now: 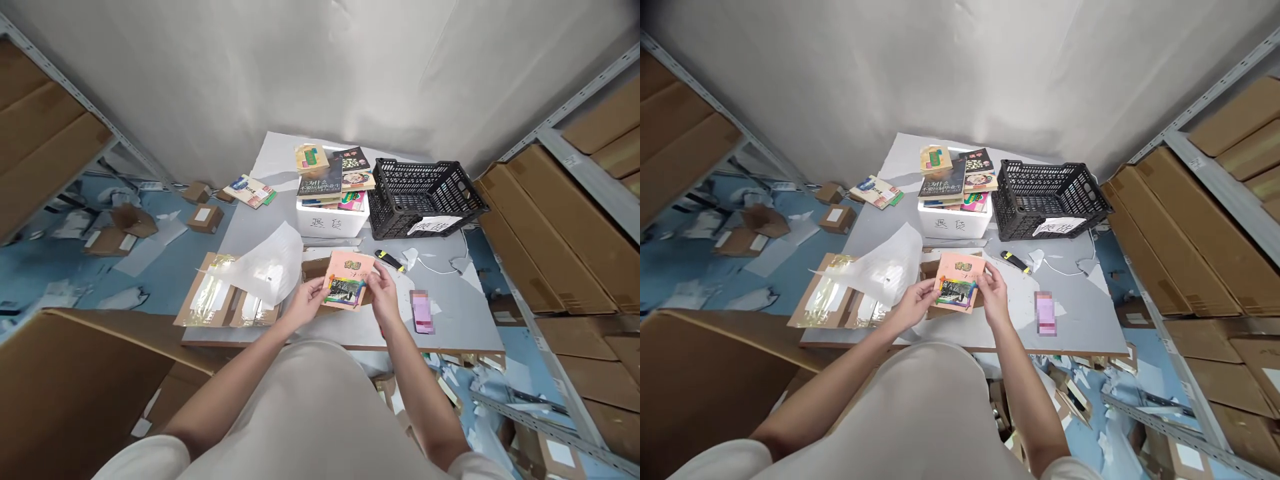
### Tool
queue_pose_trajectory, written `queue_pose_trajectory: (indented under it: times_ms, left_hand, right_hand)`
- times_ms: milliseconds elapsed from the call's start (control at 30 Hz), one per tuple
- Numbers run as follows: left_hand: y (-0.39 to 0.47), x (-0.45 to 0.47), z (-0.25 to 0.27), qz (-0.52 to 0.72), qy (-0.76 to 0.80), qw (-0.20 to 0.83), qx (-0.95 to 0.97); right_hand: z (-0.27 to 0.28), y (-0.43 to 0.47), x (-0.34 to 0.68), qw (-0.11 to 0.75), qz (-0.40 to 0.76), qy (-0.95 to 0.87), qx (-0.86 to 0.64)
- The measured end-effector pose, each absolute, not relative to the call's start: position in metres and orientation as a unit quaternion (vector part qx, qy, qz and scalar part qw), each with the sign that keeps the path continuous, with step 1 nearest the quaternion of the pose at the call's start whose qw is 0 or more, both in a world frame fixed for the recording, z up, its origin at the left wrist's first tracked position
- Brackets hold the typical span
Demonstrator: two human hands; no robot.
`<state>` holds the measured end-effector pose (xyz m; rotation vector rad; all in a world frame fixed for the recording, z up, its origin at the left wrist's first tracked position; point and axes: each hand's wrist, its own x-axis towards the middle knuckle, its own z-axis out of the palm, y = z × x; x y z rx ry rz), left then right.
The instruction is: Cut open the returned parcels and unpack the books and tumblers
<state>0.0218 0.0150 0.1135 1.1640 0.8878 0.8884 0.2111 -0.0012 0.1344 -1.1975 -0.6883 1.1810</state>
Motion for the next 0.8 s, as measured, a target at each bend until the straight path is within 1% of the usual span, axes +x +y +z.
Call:
queue_pose_trajectory:
  times_ms: [133, 267, 333, 400, 500, 567, 633, 700, 800]
  left_hand:
    - [0.007, 0.021, 0.117, 0.376, 0.403, 0.681, 0.482]
    - [-0.003, 0.022, 0.117, 0.367, 0.441, 0.712, 0.403]
    - [-0.005, 0.021, 0.115, 0.385, 0.454, 0.712, 0.373]
    - [-0.006, 0.021, 0.115, 0.405, 0.443, 0.718, 0.351]
    - [-0.006, 0.029, 0.118, 0.393, 0.372, 0.783, 0.307]
    - [-0.007, 0.039, 0.123, 0.358, 0.332, 0.829, 0.271]
    - [-0.008, 0.048, 0.128, 0.33, 0.322, 0.851, 0.249]
    - [-0.007, 0.053, 0.132, 0.326, 0.321, 0.859, 0.229]
    - [-0.005, 0.049, 0.136, 0.358, 0.306, 0.858, 0.204]
  right_hand:
    - [0.148, 0.014, 0.226, 0.577, 0.506, -0.325, -0.553]
    - [0.149, 0.019, 0.225, 0.585, 0.504, -0.301, -0.56]
    - [0.146, 0.02, 0.226, 0.586, 0.514, -0.301, -0.549]
    - [0.145, 0.021, 0.228, 0.591, 0.543, -0.306, -0.512]
    - [0.147, 0.025, 0.231, 0.597, 0.598, -0.323, -0.428]
    - [0.151, 0.029, 0.232, 0.569, 0.639, -0.337, -0.392]
    - [0.153, 0.033, 0.235, 0.535, 0.67, -0.344, -0.383]
    - [0.154, 0.037, 0.24, 0.539, 0.664, -0.333, -0.397]
    - [0.156, 0.042, 0.251, 0.568, 0.613, -0.307, -0.454]
